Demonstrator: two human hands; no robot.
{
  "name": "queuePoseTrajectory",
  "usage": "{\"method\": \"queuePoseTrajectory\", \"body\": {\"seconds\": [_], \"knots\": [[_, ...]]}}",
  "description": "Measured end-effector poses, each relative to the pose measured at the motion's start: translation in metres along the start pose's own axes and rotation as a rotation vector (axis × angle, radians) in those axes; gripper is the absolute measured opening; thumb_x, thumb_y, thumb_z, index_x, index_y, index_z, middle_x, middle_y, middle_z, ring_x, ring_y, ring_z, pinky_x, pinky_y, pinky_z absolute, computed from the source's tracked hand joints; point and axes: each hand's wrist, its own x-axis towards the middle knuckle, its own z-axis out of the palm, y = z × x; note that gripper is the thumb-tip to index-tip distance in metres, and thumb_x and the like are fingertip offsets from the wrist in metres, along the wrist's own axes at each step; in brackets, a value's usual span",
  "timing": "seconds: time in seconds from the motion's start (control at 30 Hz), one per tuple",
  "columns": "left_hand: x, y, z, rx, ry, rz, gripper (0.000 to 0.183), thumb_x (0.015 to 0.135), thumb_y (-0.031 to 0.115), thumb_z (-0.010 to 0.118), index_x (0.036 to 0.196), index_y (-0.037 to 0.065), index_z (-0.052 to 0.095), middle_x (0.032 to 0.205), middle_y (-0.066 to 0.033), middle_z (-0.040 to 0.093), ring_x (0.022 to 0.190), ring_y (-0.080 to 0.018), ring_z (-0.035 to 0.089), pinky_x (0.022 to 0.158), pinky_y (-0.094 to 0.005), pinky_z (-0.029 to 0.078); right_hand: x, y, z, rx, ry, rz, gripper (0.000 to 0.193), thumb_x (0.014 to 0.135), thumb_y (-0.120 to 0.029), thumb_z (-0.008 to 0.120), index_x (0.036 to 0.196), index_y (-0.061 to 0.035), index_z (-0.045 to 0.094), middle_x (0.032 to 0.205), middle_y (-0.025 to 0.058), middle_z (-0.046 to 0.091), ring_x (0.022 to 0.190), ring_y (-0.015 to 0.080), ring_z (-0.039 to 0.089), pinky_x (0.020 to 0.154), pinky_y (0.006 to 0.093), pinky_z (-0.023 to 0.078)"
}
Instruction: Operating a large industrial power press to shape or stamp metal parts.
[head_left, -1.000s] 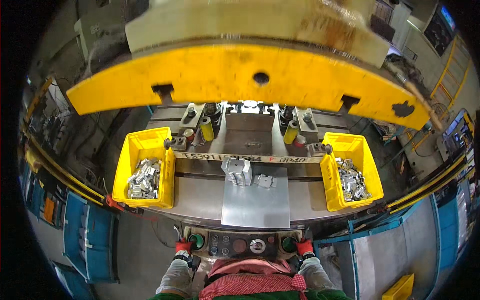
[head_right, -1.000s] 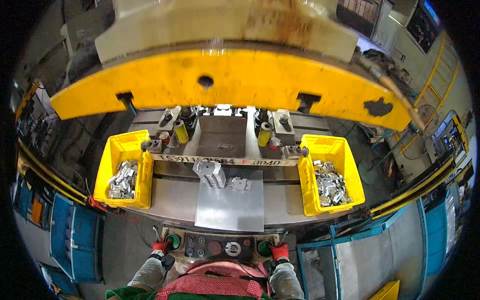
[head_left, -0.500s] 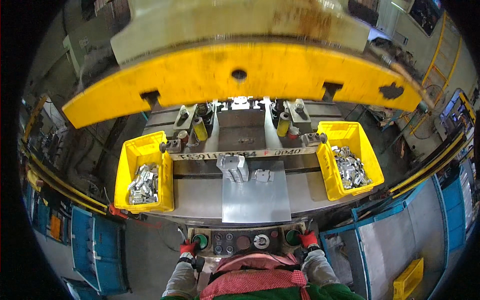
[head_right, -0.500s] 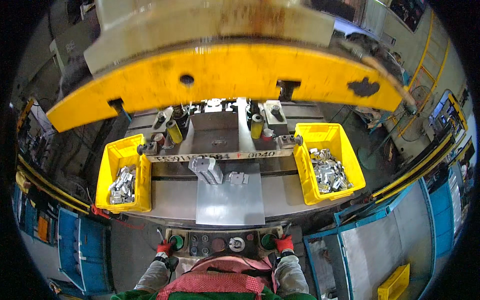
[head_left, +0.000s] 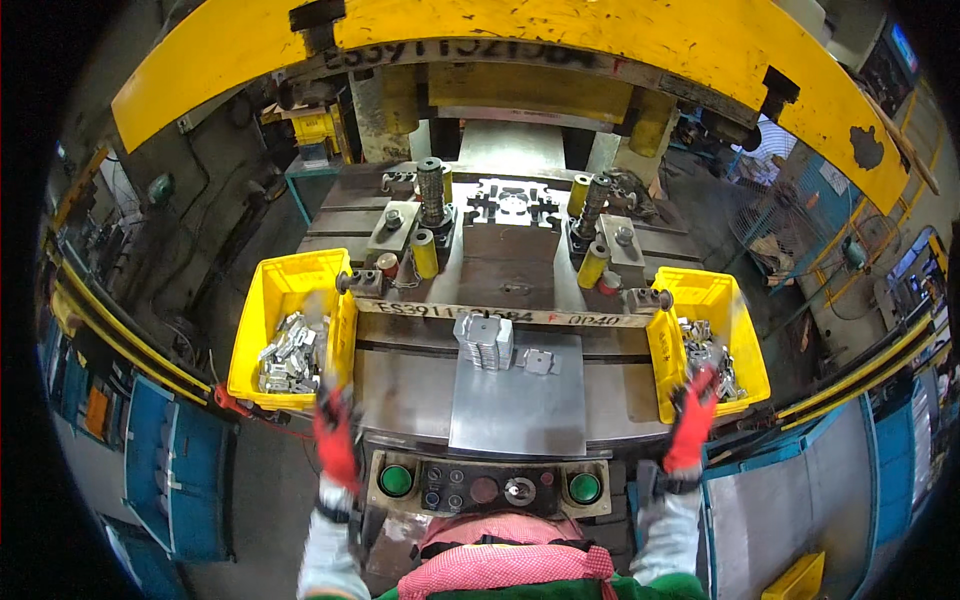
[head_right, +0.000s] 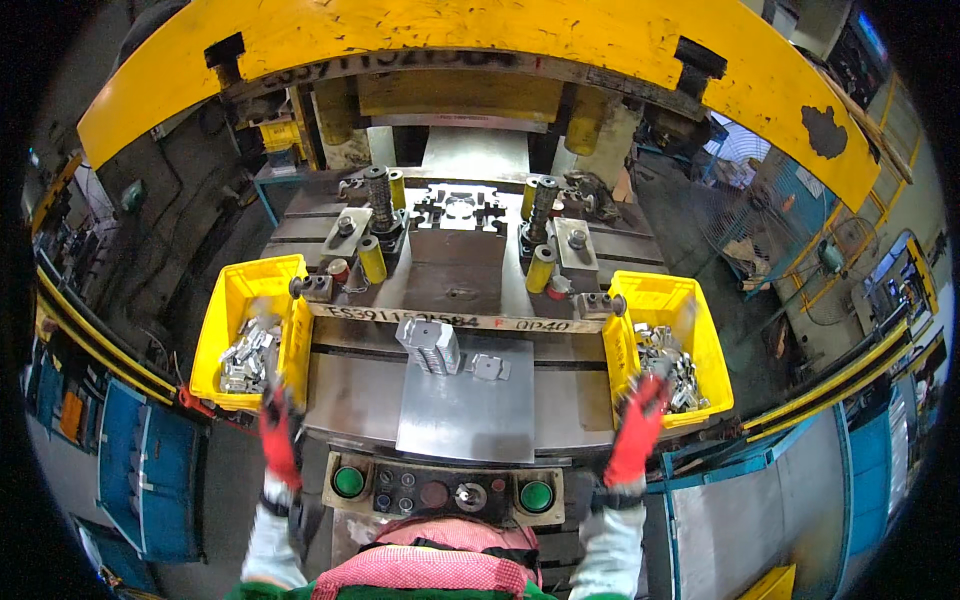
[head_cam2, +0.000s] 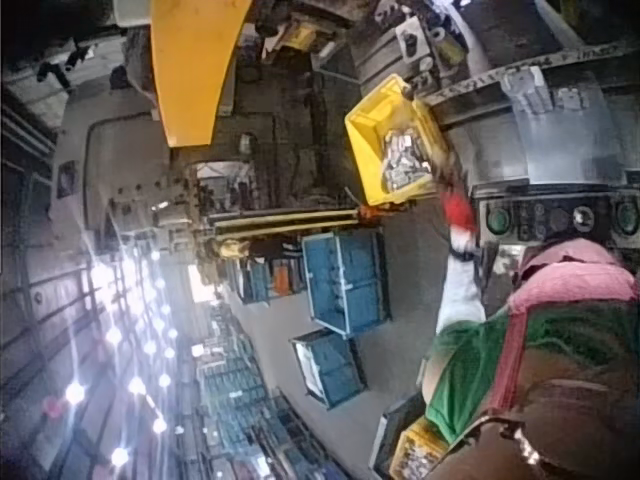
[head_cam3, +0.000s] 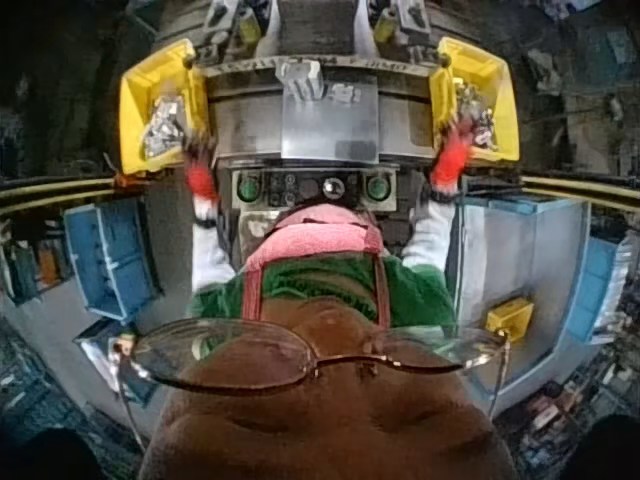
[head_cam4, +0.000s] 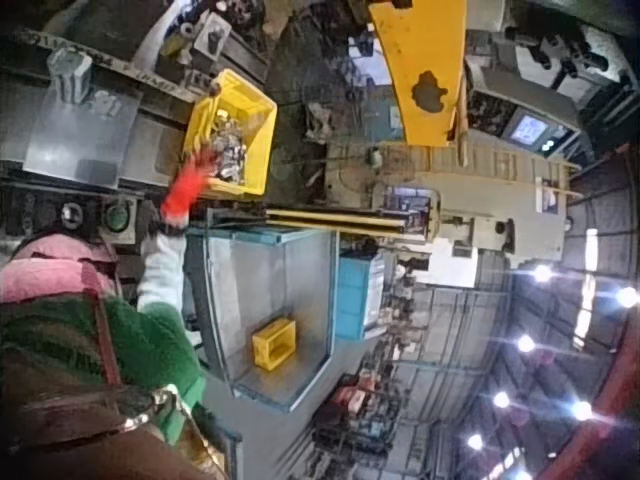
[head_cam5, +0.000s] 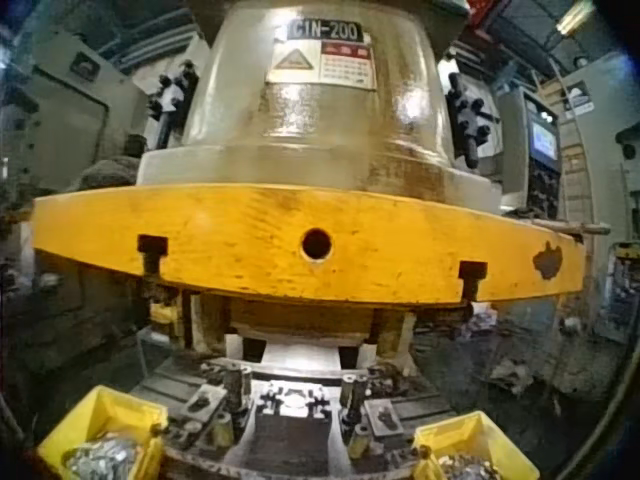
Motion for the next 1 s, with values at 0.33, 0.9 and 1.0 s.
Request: {"method": "queuePoseTrajectory", "body": {"seconds": [0.33, 0.9, 1.0], "knots": [[0.153, 0.090, 0.273, 1.068, -0.574, 0.255, 0.047, 0.073, 0.043, 0.060, 0.094, 0.001, 0.059, 0.078, -0.0093, 0.060, 0.064, -0.0154, 0.055, 0.060, -0.0317, 0.043, 0.078, -0.116, 0.245, -0.161, -0.755, -0.348, 0.044, 0.071, -0.028, 0.062, 0.108, -0.0062, 0.050, 0.084, 0.0134, 0.060, 0.078, 0.0230, 0.057, 0.070, 0.0331, 0.042], [0.054, 0.034, -0.060, 0.942, 0.039, 0.063, 0.029, 0.076, 0.014, 0.058, 0.103, 0.003, 0.053, 0.088, -0.0065, 0.059, 0.079, -0.0142, 0.054, 0.069, -0.0267, 0.042, -0.012, 0.010, -0.047, -0.302, 0.056, -0.075, 0.040, 0.079, -0.011, 0.054, 0.115, 0.0025, 0.044, 0.107, 0.0121, 0.054, 0.094, 0.0177, 0.051, 0.081, 0.0275, 0.039], [0.053, -0.006, -0.080, 0.352, 0.126, 0.176, 0.032, 0.076, 0.016, 0.060, 0.105, 0.007, 0.052, 0.080, -0.0043, 0.058, 0.066, -0.0122, 0.053, 0.056, -0.0234, 0.041, -0.061, 0.010, -0.006, -0.349, -0.118, 0.036, 0.042, 0.079, -0.017, 0.055, 0.115, 0.0012, 0.045, 0.104, 0.0155, 0.054, 0.092, 0.0190, 0.052, 0.081, 0.0286, 0.038]]}}
